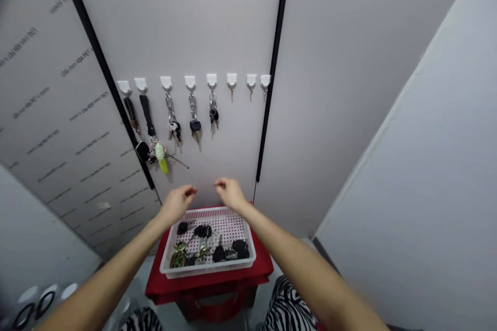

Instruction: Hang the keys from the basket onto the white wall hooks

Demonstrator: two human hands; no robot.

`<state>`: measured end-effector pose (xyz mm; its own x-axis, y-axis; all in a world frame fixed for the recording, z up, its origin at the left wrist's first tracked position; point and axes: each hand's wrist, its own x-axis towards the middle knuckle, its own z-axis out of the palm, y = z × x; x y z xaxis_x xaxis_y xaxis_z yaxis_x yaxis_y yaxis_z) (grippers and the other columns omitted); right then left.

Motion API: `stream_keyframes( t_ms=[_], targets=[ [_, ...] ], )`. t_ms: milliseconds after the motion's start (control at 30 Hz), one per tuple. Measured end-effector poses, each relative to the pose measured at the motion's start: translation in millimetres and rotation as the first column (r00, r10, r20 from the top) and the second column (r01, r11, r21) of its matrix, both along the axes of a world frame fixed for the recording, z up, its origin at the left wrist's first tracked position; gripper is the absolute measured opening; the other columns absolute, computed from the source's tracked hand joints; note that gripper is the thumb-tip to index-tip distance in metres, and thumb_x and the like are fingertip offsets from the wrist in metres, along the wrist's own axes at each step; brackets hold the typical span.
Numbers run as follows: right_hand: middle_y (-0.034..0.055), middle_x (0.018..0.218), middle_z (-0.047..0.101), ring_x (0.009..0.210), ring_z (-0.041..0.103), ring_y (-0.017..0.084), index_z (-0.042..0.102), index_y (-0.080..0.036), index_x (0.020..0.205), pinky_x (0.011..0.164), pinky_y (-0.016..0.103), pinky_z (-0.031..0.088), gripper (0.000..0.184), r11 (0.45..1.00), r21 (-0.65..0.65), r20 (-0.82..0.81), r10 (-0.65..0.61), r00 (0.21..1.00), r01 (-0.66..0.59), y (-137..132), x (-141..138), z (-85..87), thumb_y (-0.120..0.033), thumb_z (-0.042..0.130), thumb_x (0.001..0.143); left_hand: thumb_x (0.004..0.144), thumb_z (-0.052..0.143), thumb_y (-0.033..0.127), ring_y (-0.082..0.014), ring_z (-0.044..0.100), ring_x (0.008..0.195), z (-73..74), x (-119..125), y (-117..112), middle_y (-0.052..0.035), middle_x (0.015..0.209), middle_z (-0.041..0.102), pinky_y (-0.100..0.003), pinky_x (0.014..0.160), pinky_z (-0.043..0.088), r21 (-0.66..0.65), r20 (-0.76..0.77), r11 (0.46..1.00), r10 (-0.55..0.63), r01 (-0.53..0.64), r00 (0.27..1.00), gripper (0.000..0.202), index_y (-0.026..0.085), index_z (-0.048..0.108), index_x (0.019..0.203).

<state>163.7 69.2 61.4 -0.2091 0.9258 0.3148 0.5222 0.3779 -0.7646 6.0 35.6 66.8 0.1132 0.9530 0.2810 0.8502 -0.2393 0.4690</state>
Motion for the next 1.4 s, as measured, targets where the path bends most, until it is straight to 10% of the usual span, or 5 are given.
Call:
stream_keyframes(
  t_ms=[200, 633, 867, 1200, 1400],
  targets=[
    [0.0039, 0.071, 0.06, 0.064, 0.051, 0.012, 0.058, -0.016, 0.073, 0.061, 0.022, 0.038, 0.024, 0.991, -0.058, 0.175, 0.125, 0.977, -0.117, -37.8, -10.3, -82.6, -0.01, 0.039, 0.06, 0.063, 0.043, 0.019, -0.0153, 0.048, 0.084, -56.3, -0.5, -26.8, -0.0058, 0.088, 0.056, -0.024, 0.073, 0.032, -0.181, -0.178, 0.982, -0.086, 0.053, 0.98, 0.023, 0.019, 0.054, 0.083],
    [0.0047, 0.072, 0.059, 0.071, 0.05, 0.014, 0.058, -0.016, 0.071, 0.066, 0.024, 0.036, 0.021, 0.986, -0.054, 0.249, 0.166, 0.954, -0.157, -45.1, -7.2, -84.2, -0.013, 0.039, 0.062, 0.058, 0.044, 0.016, -0.0137, 0.049, 0.066, -85.8, 7.7, -18.9, -0.0027, 0.069, 0.056, -0.024, 0.061, 0.033, -0.28, 0.073, 0.959, -0.022, 0.041, 0.997, 0.014, 0.015, 0.053, 0.069],
    [0.0046, 0.082, 0.058, 0.075, 0.05, 0.013, 0.054, -0.014, 0.086, 0.069, 0.026, 0.037, 0.027, 0.957, -0.15, -0.171, 0.223, 0.96, -0.249, -37.5, -1.6, -65.9, -0.019, 0.038, 0.065, 0.055, 0.044, 0.013, -0.0109, 0.049, 0.066, -62.2, 11.5, -17.2, 0.0012, 0.067, 0.056, -0.021, 0.064, 0.035, -0.214, 0.498, 0.936, -0.141, 0.279, 0.856, 0.015, 0.016, 0.052, 0.067],
    [-0.0037, 0.047, 0.047, 0.044, 0.04, 0.006, 0.051, -0.013, 0.054, 0.044, 0.017, 0.032, 0.005, 0.961, -0.22, -0.271, 0.104, 0.957, -0.167, -31.9, 6.3, -41.1, -0.016, 0.047, 0.056, 0.054, 0.04, 0.006, -0.0118, 0.047, 0.07, -38.4, 22.3, -8.2, -0.0003, 0.071, 0.054, -0.022, 0.065, 0.035, 0.024, 0.224, 0.983, -0.185, 0.184, 0.957, 0.023, 0.018, 0.052, 0.069],
    [-0.0057, 0.04, 0.042, 0.037, 0.036, 0.003, 0.048, -0.012, 0.052, 0.039, 0.016, 0.029, 0.007, 0.969, -0.187, -0.283, 0.101, 0.954, -0.158, -13.4, 25.3, 16.2, -0.017, 0.047, 0.057, 0.056, 0.044, 0.011, -0.0112, 0.047, 0.069, 0.5, 40.6, 5.6, -0.0013, 0.075, 0.053, -0.024, 0.064, 0.037, 0.134, 0.272, 0.977, -0.195, 0.164, 0.942, 0.023, 0.016, 0.049, 0.078]
  ],
)
